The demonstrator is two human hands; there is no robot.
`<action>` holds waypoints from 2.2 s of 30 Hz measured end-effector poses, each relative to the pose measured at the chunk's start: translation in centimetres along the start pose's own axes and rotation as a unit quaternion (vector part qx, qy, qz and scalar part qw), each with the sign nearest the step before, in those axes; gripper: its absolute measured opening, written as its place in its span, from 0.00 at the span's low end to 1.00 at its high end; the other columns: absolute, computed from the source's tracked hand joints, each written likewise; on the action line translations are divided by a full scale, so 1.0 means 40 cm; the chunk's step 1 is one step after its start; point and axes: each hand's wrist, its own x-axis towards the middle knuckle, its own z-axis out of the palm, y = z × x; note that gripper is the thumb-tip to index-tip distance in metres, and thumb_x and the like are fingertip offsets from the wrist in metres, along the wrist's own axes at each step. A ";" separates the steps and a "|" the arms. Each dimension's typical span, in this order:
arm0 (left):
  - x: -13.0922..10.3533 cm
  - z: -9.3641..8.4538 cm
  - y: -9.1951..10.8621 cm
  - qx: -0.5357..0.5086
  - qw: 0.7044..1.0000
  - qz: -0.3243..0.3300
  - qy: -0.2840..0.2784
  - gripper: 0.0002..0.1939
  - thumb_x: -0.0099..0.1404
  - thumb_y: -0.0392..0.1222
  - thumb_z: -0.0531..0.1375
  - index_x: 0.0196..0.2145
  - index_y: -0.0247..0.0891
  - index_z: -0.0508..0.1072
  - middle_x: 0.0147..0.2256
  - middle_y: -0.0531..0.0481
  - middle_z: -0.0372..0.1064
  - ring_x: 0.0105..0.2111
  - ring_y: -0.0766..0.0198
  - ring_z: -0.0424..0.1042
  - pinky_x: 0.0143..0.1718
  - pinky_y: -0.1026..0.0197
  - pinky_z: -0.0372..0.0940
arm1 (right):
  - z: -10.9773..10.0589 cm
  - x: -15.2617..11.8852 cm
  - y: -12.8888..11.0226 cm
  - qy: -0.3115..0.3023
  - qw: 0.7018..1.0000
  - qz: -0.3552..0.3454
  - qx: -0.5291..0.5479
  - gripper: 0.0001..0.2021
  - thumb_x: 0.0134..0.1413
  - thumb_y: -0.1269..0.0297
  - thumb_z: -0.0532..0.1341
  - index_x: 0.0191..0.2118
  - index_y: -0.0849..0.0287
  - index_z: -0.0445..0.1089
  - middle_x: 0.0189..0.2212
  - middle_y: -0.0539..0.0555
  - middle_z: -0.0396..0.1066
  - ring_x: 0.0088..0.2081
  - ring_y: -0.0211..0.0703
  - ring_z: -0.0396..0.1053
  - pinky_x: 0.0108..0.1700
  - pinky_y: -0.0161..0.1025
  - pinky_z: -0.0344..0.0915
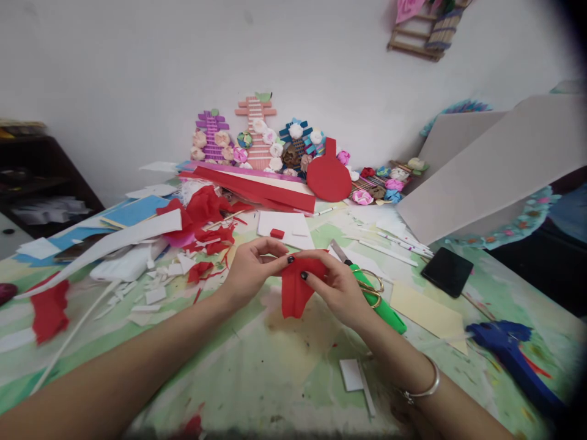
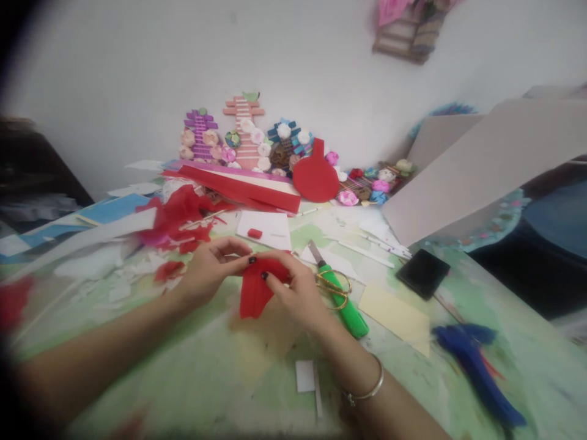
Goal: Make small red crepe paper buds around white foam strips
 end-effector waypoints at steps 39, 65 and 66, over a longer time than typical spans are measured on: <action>-0.031 0.025 0.013 0.095 0.992 0.065 -0.052 0.10 0.50 0.36 0.68 0.33 0.36 0.81 0.35 0.45 0.77 0.34 0.59 0.77 0.37 0.60 0.74 | -0.011 0.000 0.004 0.082 0.996 0.044 -0.014 0.12 0.48 0.70 0.62 0.41 0.58 0.74 0.38 0.54 0.75 0.38 0.44 0.73 0.40 0.40 0.70; -0.009 0.002 0.031 0.179 0.973 0.103 -0.100 0.07 0.53 0.41 0.65 0.31 0.38 0.81 0.32 0.46 0.72 0.31 0.63 0.70 0.24 0.67 0.66 | -0.048 0.006 -0.022 0.016 0.997 0.081 -0.011 0.07 0.50 0.67 0.62 0.34 0.61 0.77 0.29 0.53 0.75 0.31 0.41 0.70 0.36 0.38 0.66; -0.008 0.001 0.030 0.158 0.978 0.077 -0.112 0.07 0.53 0.41 0.65 0.30 0.38 0.81 0.33 0.46 0.73 0.32 0.61 0.71 0.26 0.66 0.68 | -0.049 0.007 -0.024 0.010 0.996 0.090 0.004 0.07 0.50 0.66 0.62 0.33 0.61 0.77 0.28 0.52 0.75 0.30 0.40 0.69 0.36 0.38 0.66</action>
